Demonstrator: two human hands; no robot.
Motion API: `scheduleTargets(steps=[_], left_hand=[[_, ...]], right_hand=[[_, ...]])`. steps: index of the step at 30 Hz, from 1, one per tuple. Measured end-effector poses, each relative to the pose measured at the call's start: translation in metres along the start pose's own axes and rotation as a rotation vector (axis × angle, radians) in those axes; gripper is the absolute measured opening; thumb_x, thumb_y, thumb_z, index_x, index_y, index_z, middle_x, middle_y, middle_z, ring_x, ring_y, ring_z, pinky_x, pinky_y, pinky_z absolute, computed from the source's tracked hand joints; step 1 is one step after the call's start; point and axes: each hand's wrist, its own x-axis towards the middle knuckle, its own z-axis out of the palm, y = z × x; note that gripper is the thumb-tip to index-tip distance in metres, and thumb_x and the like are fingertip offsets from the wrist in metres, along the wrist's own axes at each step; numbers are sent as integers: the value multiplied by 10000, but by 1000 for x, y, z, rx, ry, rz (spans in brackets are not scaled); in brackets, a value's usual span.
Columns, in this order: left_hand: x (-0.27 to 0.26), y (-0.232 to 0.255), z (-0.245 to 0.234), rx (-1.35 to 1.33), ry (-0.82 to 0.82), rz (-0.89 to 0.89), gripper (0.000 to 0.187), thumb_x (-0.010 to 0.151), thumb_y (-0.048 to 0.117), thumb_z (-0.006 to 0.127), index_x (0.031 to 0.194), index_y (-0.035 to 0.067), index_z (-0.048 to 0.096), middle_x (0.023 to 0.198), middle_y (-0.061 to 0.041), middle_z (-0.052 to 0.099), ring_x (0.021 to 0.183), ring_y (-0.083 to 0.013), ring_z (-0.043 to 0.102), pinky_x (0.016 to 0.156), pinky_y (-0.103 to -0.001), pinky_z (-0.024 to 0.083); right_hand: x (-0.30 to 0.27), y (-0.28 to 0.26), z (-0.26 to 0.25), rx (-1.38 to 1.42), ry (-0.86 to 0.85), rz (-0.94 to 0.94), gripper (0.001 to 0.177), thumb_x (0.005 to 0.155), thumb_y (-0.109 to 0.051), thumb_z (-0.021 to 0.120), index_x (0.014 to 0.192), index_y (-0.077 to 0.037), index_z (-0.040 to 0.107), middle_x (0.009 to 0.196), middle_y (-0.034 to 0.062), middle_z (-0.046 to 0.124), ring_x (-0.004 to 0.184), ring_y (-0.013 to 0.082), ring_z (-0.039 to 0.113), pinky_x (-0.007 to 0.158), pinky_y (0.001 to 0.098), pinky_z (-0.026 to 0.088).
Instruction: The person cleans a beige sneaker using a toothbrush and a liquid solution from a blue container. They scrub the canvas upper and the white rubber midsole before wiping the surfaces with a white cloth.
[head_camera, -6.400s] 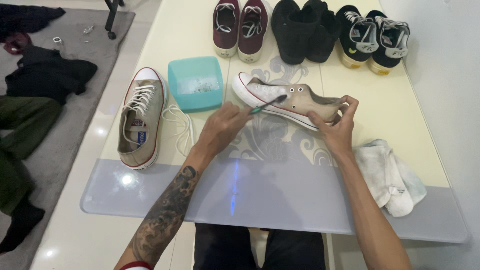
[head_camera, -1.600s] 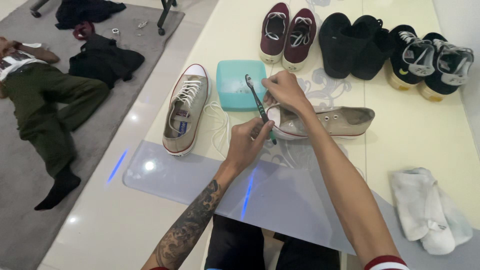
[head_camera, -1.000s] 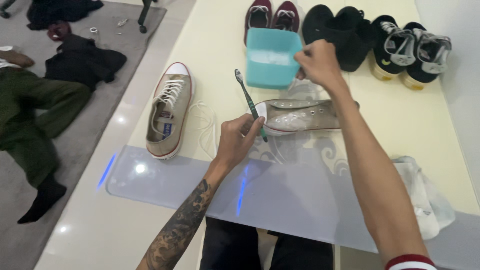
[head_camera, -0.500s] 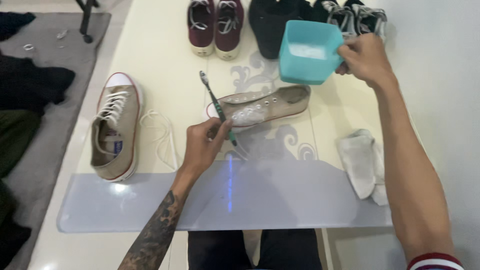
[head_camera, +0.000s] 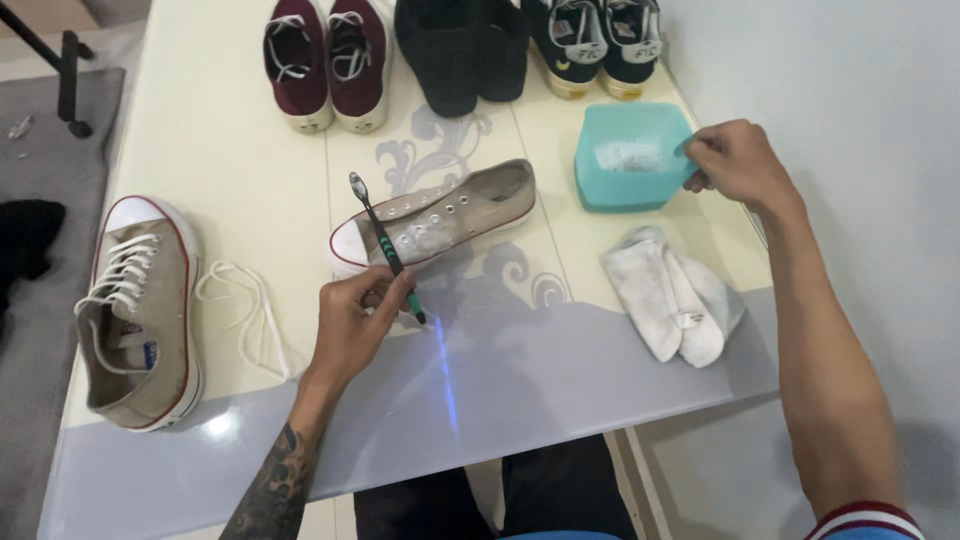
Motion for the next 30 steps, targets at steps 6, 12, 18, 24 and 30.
scheduleTargets(steps=[6,12,18,24,30], left_hand=[[4,2,5,-63,-117,-13,313,958,210,640,675,78,667,596,32,600,516,-34,412,467,-222,323],[15,9,13,-60,-209,63,237,971,213,589,828,55,695,722,-3,706,602,-89,603,539,-241,462],[25,13,35,-60,-244,85,160,951,236,650,878,99,691,673,-75,711,551,-206,625,557,-330,518],[23,20,33,-25,-239,159,132,938,212,663,939,85,700,708,-91,713,622,-236,667,583,-350,529],[35,-9,0,156,-89,443,250,794,161,812,999,92,686,927,-98,689,928,-298,637,873,-418,528]], right_hand=[[-5,8,5,13,-16,-31,262,858,-53,432,616,10,508,627,162,646,618,184,655,591,270,455],[-47,-31,29,-547,484,-385,249,1055,-276,670,1150,-61,754,992,104,679,734,251,642,690,452,485],[-120,-126,108,227,-139,-392,289,956,-236,610,1153,-43,697,1033,228,724,964,410,698,802,512,578],[-119,-129,155,348,-199,-387,272,995,-298,564,1060,-104,744,913,117,777,947,291,746,922,435,546],[-100,-97,95,208,9,-320,211,1022,-150,540,1149,-13,640,931,181,705,933,333,714,838,478,566]])
